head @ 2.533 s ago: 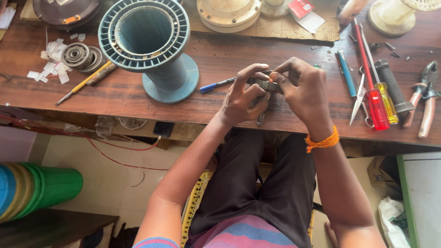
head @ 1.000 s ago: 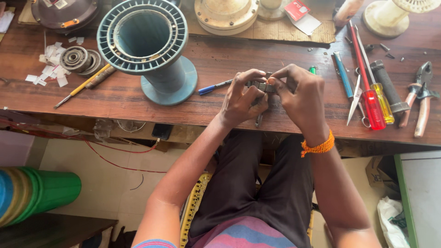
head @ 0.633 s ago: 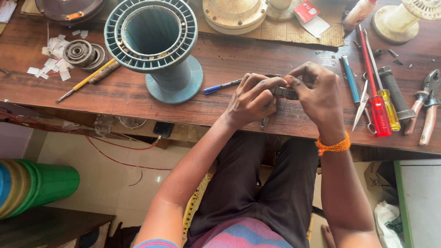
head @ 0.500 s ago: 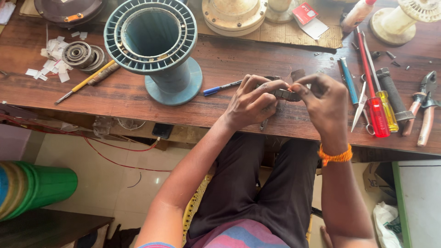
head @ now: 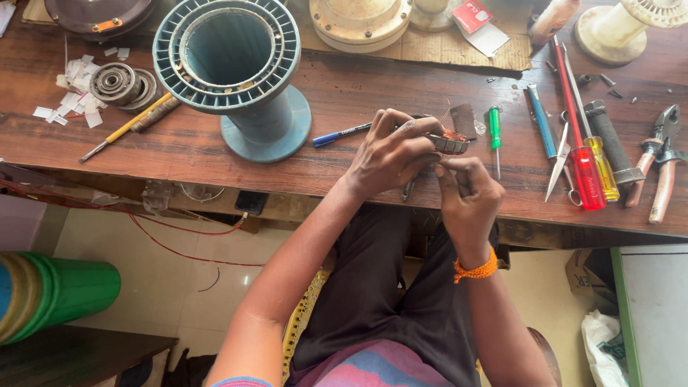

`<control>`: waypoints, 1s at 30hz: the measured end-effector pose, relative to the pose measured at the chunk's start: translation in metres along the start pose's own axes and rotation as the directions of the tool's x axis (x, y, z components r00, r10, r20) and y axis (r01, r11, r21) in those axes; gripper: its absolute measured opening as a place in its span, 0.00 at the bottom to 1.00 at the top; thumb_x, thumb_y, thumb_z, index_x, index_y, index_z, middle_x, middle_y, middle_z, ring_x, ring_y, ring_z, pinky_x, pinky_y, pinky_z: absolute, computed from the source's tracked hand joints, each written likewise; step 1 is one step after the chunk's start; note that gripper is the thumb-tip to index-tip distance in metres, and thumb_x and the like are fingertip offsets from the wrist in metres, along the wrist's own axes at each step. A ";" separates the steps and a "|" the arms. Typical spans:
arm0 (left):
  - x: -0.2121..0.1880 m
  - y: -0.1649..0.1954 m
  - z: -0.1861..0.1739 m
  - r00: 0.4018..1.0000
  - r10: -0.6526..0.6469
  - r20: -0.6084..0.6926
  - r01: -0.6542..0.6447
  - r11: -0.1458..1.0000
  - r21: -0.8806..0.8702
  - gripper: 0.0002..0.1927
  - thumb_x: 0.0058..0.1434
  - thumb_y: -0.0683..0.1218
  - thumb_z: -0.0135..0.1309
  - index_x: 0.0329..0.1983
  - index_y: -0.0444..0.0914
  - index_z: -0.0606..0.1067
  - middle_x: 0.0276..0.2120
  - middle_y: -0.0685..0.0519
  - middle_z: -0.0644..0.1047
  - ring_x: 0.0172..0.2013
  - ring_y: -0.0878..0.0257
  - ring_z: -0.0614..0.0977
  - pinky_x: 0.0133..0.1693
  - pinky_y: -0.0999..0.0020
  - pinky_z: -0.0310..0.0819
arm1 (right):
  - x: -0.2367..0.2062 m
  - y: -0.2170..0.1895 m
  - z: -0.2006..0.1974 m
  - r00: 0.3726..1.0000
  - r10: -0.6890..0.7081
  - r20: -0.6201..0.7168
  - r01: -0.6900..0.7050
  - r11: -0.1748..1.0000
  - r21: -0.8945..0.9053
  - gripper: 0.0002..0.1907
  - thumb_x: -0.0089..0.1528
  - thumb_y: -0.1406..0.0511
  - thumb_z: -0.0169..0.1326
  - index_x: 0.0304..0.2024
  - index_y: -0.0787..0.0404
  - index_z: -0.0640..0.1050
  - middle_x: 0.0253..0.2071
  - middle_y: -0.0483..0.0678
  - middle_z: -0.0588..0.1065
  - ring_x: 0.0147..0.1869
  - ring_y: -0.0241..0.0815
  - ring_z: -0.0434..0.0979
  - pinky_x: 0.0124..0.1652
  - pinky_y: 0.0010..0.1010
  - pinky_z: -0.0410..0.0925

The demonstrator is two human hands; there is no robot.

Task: The person sits at a workbench and strips copper wire windings from a small electric motor armature, pulling the wire off the slots by hand and turning the armature to reach different sides. Near the end they use a green-handled screwdriver to pry at the remaining windings.

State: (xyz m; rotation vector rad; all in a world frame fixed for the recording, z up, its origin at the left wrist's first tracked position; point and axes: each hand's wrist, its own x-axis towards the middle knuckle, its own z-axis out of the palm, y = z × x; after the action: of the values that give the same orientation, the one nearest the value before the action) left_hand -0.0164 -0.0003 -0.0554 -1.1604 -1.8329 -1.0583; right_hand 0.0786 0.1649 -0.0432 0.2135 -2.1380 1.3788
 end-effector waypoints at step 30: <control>-0.003 0.006 -0.004 0.993 -0.079 -0.083 0.080 0.997 0.016 0.13 0.55 0.41 0.66 0.35 0.36 0.71 0.59 0.48 0.68 0.49 0.53 0.76 0.50 0.57 0.74 | 0.093 -0.038 -0.003 0.953 0.054 0.297 0.015 0.975 -0.222 0.04 0.66 0.70 0.61 0.41 0.67 0.81 0.32 0.51 0.81 0.35 0.35 0.82 0.35 0.28 0.72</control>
State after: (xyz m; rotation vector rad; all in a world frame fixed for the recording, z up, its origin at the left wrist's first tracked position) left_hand -0.0092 -0.0031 -0.0545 -1.0248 -1.8340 -1.1141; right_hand 0.0202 0.1657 0.0384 0.3331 -2.5329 1.1633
